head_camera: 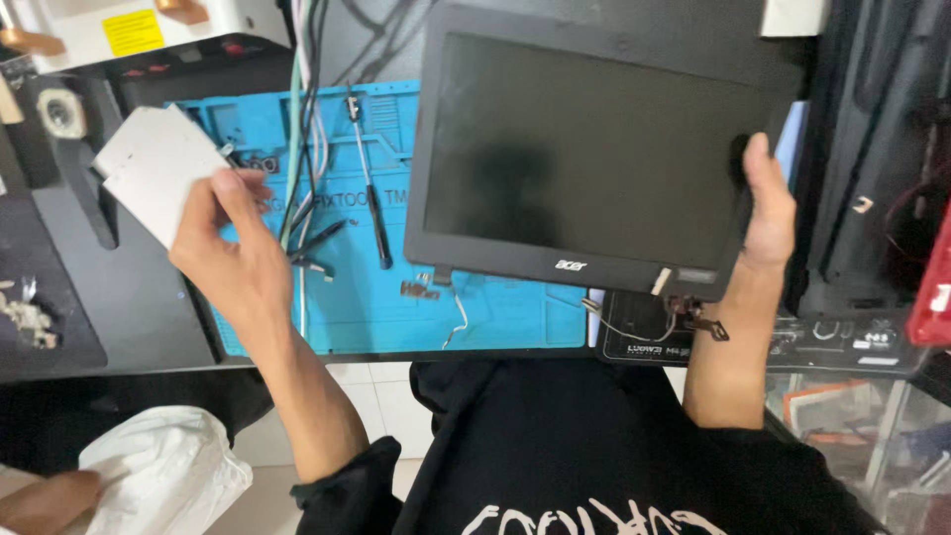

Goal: The person assembles a laptop by first handling the red chassis and a green circuit board. They use a screwdriver to secure components within the chassis. The person then picks up a black Acer monitor, removes its bezel, and places the screen into the red chassis. Finally, they use the screwdriver to fasten the screen to the chassis.

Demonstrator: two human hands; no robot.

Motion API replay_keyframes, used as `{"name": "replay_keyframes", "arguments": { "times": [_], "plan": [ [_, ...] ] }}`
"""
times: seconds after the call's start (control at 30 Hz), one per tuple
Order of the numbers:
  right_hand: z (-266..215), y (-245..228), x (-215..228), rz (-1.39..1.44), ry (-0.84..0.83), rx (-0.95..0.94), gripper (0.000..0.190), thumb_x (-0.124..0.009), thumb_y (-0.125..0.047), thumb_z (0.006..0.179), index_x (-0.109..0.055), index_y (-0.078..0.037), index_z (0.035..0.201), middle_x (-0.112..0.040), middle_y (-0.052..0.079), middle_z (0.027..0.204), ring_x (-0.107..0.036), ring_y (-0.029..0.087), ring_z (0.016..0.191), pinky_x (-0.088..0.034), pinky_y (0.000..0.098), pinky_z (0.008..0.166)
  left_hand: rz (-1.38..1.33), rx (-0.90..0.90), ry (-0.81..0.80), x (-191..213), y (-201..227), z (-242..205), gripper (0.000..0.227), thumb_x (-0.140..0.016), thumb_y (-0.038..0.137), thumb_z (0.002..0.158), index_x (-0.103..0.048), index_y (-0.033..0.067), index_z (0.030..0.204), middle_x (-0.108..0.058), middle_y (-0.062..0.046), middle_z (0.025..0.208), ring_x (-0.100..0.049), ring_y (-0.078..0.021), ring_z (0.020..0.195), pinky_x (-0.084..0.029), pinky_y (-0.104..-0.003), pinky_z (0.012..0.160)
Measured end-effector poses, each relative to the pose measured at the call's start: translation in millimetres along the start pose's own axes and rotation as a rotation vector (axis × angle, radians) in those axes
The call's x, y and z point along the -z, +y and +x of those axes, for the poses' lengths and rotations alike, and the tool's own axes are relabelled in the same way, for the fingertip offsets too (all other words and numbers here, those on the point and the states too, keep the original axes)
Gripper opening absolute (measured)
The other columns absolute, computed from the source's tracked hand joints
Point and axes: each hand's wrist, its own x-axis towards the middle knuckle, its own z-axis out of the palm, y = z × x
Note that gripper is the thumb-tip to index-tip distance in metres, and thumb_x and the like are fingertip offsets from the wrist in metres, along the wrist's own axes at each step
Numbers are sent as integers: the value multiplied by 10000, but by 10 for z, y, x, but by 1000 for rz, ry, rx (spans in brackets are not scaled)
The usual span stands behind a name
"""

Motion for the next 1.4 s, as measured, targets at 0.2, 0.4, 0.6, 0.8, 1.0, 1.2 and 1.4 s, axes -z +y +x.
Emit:
{"name": "replay_keyframes", "arguments": {
  "times": [0.2,0.4,0.6,0.8,1.0,1.2,1.4],
  "plan": [
    [85,48,-80,-318,-33,-86,473,-574,-306,1082,-557,22,1422,-673,91,1238,-665,166,1088,-540,303,931,-467,119,-539,-485,220,-516,338,-553,254,1091,-664,-33,1232,-714,-65,1041,-614,-78,922,-506,-241,810],
    [126,92,-146,-599,-80,128,410,-657,-159,1112,-592,72,1444,-688,102,1285,-643,131,1146,-533,269,1023,-553,152,-415,-873,157,-633,326,-596,204,1084,-569,-45,1293,-699,-65,1048,-602,-91,939,-483,-246,839],
    [161,10,-242,-866,27,306,560,-713,48,965,-519,43,1491,-684,128,1275,-636,133,1072,-585,261,912,-353,103,-259,-1048,199,-621,352,-560,217,1098,-529,-36,1340,-704,-89,1003,-592,-98,902,-487,-252,816],
    [151,-28,-353,-1084,101,429,596,-762,35,919,-553,19,1477,-651,179,1364,-638,202,1178,-627,327,948,-324,-52,-209,-1137,252,-459,317,-569,203,1161,-543,-42,1361,-703,-108,1087,-622,-133,966,-506,-300,854],
    [-59,-164,-566,-1546,-96,674,651,-840,-113,876,-572,-3,1460,-576,186,1483,-529,388,1377,-459,523,1180,-201,8,-173,-1156,462,-379,317,-588,166,1082,-531,-20,1333,-672,-99,903,-603,-165,786,-483,-333,718],
    [-244,135,-792,-1734,-560,707,514,-821,-242,820,-666,-31,1262,-648,110,1185,-596,306,1141,-432,520,1091,146,-141,-184,-967,629,-378,290,-684,171,1047,-599,19,1278,-677,-113,908,-651,-267,806,-484,-414,721],
    [-369,228,-820,-1747,-524,644,375,-760,-142,904,-660,-12,1241,-642,110,1183,-602,286,1133,-476,443,994,375,-494,-291,-740,733,-469,333,-787,241,953,-681,69,1218,-634,-96,1145,-583,-310,1050,-467,-471,856]
  ]
}}
